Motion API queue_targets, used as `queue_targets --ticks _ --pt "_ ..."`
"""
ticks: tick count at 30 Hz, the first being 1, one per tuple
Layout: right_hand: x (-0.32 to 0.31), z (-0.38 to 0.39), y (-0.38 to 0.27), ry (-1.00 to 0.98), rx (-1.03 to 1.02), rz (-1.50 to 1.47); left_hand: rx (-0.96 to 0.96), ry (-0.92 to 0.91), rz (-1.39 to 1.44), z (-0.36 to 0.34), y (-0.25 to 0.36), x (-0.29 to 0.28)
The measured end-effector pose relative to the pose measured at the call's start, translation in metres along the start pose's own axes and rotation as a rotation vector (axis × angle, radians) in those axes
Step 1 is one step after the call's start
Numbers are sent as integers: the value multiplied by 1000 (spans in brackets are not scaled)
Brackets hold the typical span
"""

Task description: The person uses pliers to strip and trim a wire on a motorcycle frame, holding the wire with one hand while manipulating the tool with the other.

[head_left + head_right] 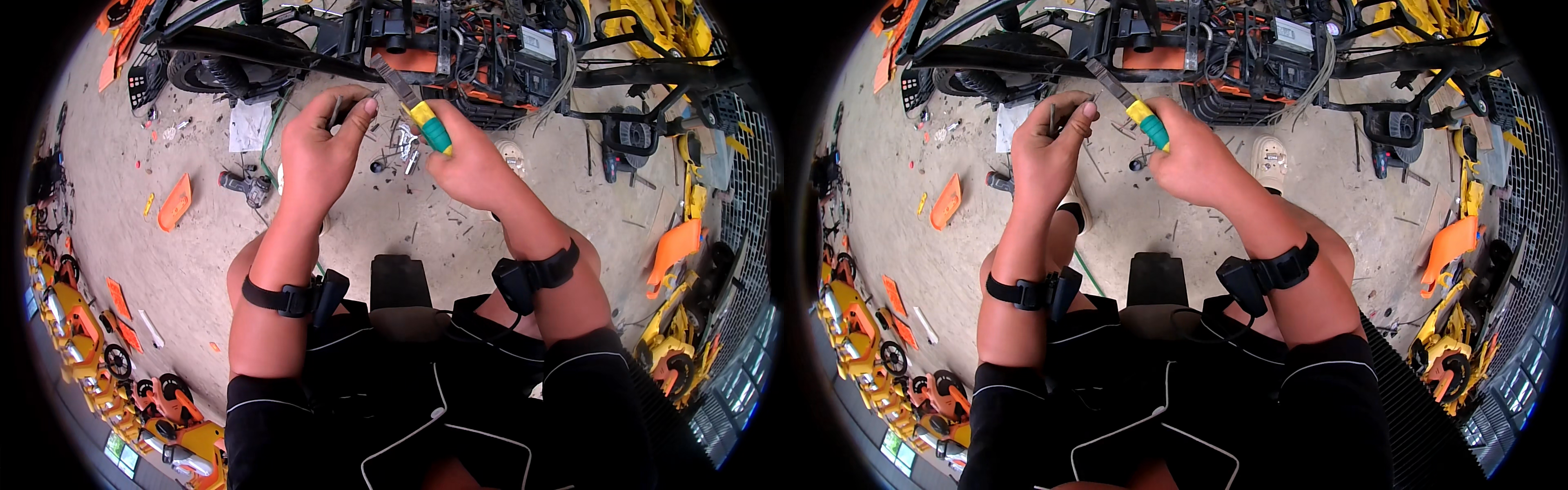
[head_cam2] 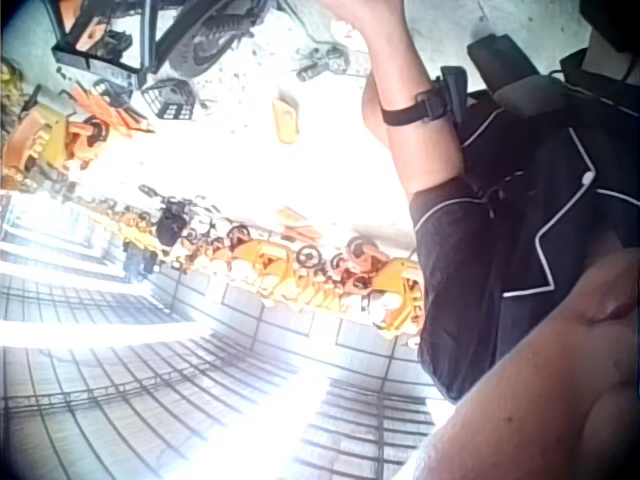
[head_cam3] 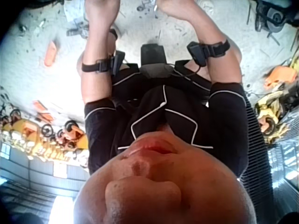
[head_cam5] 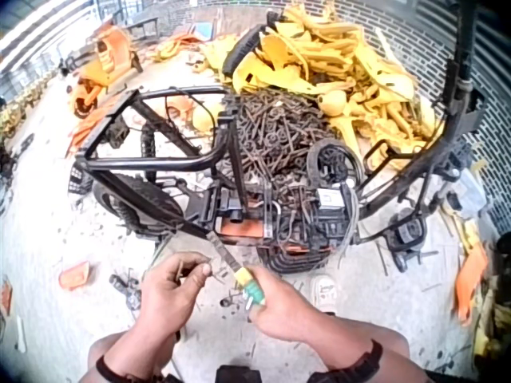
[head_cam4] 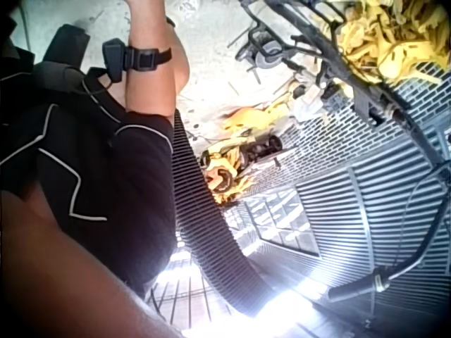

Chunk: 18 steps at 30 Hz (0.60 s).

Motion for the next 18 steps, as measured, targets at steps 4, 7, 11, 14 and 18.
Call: queue_targets --ticks 4,7,11,14,18 --pt "-2 -2 3 82 -81 82 1 -3 2 0 1 0" --pt "-1 -1 -2 -9 -19 16 1 7 -11 0 4 0" --pt "7 2 -3 -153 45 -124 23 21 -40 1 6 1" --pt "11 1 0 -190 50 -230 22 32 -46 0 6 1" --pt "16 0 2 -213 66 -256 -37 60 -61 1 3 0"
Point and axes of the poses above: each hand's wrist, its own z-axis away from the middle knuckle, its own x-axis out of the palm, y = z × x, the point moved 4 cm from there along -z, towards the middle knuckle, and after that the axes turned 9 degrees about z, right-handed, at the moved point
